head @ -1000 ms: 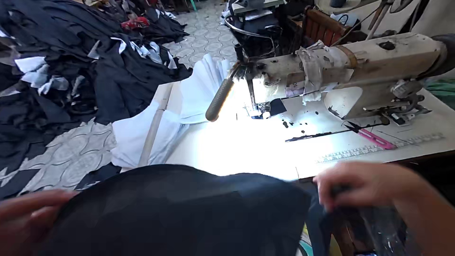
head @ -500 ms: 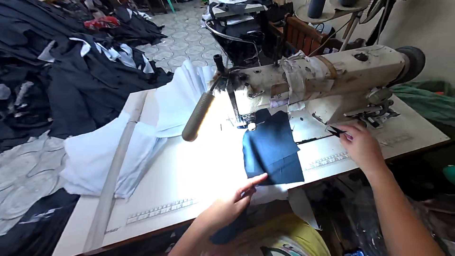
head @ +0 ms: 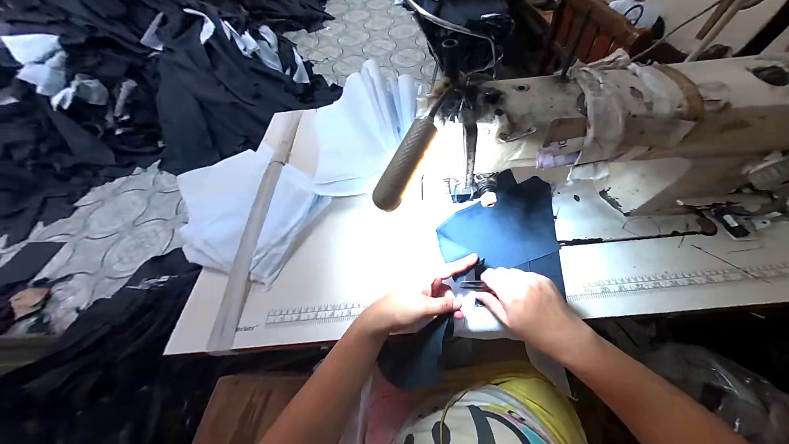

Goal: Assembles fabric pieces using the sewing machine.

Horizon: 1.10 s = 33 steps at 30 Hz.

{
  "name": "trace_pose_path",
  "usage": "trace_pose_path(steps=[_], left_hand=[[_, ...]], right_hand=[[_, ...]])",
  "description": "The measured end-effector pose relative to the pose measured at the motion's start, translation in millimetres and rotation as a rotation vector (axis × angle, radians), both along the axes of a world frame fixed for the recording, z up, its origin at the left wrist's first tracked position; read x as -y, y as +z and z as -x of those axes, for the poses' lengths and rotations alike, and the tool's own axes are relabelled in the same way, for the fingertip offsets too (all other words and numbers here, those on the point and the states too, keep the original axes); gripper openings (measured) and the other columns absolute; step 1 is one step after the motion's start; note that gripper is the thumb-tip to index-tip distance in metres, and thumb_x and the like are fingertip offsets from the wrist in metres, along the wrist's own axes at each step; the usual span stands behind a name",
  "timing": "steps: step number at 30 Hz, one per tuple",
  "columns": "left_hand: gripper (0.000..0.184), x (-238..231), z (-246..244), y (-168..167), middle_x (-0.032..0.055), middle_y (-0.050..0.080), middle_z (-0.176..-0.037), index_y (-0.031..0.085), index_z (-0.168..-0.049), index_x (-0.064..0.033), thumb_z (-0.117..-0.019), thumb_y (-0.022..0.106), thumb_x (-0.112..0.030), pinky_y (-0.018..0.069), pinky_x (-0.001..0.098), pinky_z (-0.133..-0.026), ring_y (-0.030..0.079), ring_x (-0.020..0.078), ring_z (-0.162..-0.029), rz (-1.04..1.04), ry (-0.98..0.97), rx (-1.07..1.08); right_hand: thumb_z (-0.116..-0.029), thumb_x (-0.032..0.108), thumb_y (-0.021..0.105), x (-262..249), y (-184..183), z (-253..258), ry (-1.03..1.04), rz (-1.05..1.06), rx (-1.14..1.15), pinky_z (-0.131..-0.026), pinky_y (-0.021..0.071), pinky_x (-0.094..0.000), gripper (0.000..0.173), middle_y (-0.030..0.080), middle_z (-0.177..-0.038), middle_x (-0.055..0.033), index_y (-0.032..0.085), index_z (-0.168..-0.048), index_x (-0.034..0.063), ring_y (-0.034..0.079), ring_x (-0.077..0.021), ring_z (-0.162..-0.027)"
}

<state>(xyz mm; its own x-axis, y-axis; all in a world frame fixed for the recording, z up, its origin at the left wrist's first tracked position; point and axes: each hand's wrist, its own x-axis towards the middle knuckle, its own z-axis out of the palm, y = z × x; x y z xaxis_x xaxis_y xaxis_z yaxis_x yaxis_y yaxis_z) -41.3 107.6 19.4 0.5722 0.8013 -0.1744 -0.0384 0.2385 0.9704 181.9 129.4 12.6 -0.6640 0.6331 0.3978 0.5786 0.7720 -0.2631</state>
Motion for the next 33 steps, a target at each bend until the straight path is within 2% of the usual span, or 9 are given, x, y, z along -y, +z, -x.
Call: trace_pose_path(steps=[6,8,11,16,21,24,27,30,33], left_hand=[[0.076,7.8,7.6,-5.1,-0.0034,0.056,-0.141,0.017,-0.158,0.0018,-0.0943,0.057,0.005,0.0577,0.0172,-0.081,0.066,-0.0050,-0.086,-0.091,0.063,0.082],[0.075,17.6,5.2,-6.5,0.0014,0.049,-0.150,0.020,-0.157,0.0049,-0.0931,0.060,0.007,0.0574,0.0156,-0.079,0.065,-0.0063,-0.083,-0.183,0.220,0.109],[0.056,39.0,-11.8,-5.1,0.0077,0.057,-0.142,0.037,-0.140,0.0144,-0.0901,0.062,0.008,0.0573,0.0173,-0.080,0.066,-0.0040,-0.086,-0.395,0.627,0.126],[0.055,107.6,-10.3,-49.5,-0.0190,0.061,-0.134,0.041,-0.149,-0.0301,-0.0996,0.063,-0.039,0.0507,0.0156,-0.099,0.060,-0.0070,-0.115,-0.746,0.873,-0.102],[0.028,186.5,52.4,-147.7,0.0242,0.072,-0.112,0.071,-0.114,0.0066,-0.0886,0.071,-0.006,0.0508,0.0544,-0.102,0.068,0.0366,-0.110,-0.207,0.648,-0.815],[0.034,205.0,113.2,-194.6,0.0297,0.064,-0.125,0.060,-0.130,0.0096,-0.1039,0.053,-0.009,0.0472,0.0546,-0.106,0.062,0.0382,-0.119,0.190,0.934,-0.886],[0.035,197.4,118.5,-109.5,0.0193,0.069,-0.115,0.063,-0.124,0.0093,-0.1078,0.042,-0.013,0.0526,0.0399,-0.099,0.066,0.0188,-0.107,0.014,1.204,-0.744],[0.029,198.5,100.4,-22.7,-0.0215,0.073,-0.108,0.073,-0.113,-0.0299,-0.1088,0.044,-0.034,0.0535,0.0140,-0.090,0.064,-0.0123,-0.101,-0.514,0.936,-0.359],[0.023,178.8,62.1,42.2,-0.0003,0.068,-0.091,0.067,-0.100,-0.0110,-0.1079,0.048,-0.021,0.0546,0.0226,-0.081,0.066,0.0052,-0.088,-0.745,0.407,-0.353]], right_hand=[[-0.0970,0.029,0.062,-2.0,-0.1,-1.3,-0.016,0.234,-0.360,-0.058,0.0527,-0.0310,0.032,0.069,-0.078,-0.0098,0.071,-0.095,-0.0012,0.065,-0.0152,-0.065],[-0.0911,0.033,0.072,9.6,2.3,3.3,0.036,0.499,-0.565,-0.056,0.0416,-0.0111,0.035,0.064,-0.080,0.0002,0.063,-0.097,0.0001,0.050,0.0054,-0.063],[-0.0818,0.020,0.080,45.3,-3.4,38.6,0.064,0.873,-0.626,-0.060,0.0423,-0.0122,0.036,0.064,-0.083,-0.0015,0.066,-0.102,-0.0061,0.051,0.0048,-0.066],[-0.0829,0.004,0.069,68.8,6.7,69.6,0.177,0.918,-0.816,-0.062,0.0454,-0.0067,0.018,0.058,-0.080,0.0098,0.053,-0.087,0.0079,0.053,0.0121,-0.069],[-0.0907,0.007,0.069,73.2,44.5,65.6,0.556,0.869,-0.998,-0.070,0.0473,-0.0031,0.023,0.059,-0.092,0.0168,0.054,-0.099,0.0220,0.055,0.0147,-0.082],[-0.0943,0.008,0.067,70.4,45.3,60.6,0.661,0.874,-0.933,-0.071,0.0449,-0.0019,0.019,0.057,-0.092,0.0141,0.052,-0.100,0.0191,0.053,0.0148,-0.083],[-0.0946,0.010,0.066,52.4,35.5,29.0,0.809,1.013,-0.668,-0.069,0.0453,-0.0066,0.016,0.063,-0.089,0.0035,0.054,-0.105,0.0083,0.056,0.0088,-0.079],[-0.0881,0.009,0.069,30.1,37.4,-22.7,0.800,1.015,-0.291,-0.059,0.0388,-0.0065,0.017,0.058,-0.077,-0.0008,0.055,-0.095,0.0032,0.051,0.0065,-0.067],[-0.0782,0.003,0.073,17.8,40.9,-70.3,0.583,1.073,0.209,-0.053,0.0414,-0.0290,0.020,0.057,-0.068,-0.0091,0.062,-0.094,-0.0021,0.054,-0.0125,-0.060]])
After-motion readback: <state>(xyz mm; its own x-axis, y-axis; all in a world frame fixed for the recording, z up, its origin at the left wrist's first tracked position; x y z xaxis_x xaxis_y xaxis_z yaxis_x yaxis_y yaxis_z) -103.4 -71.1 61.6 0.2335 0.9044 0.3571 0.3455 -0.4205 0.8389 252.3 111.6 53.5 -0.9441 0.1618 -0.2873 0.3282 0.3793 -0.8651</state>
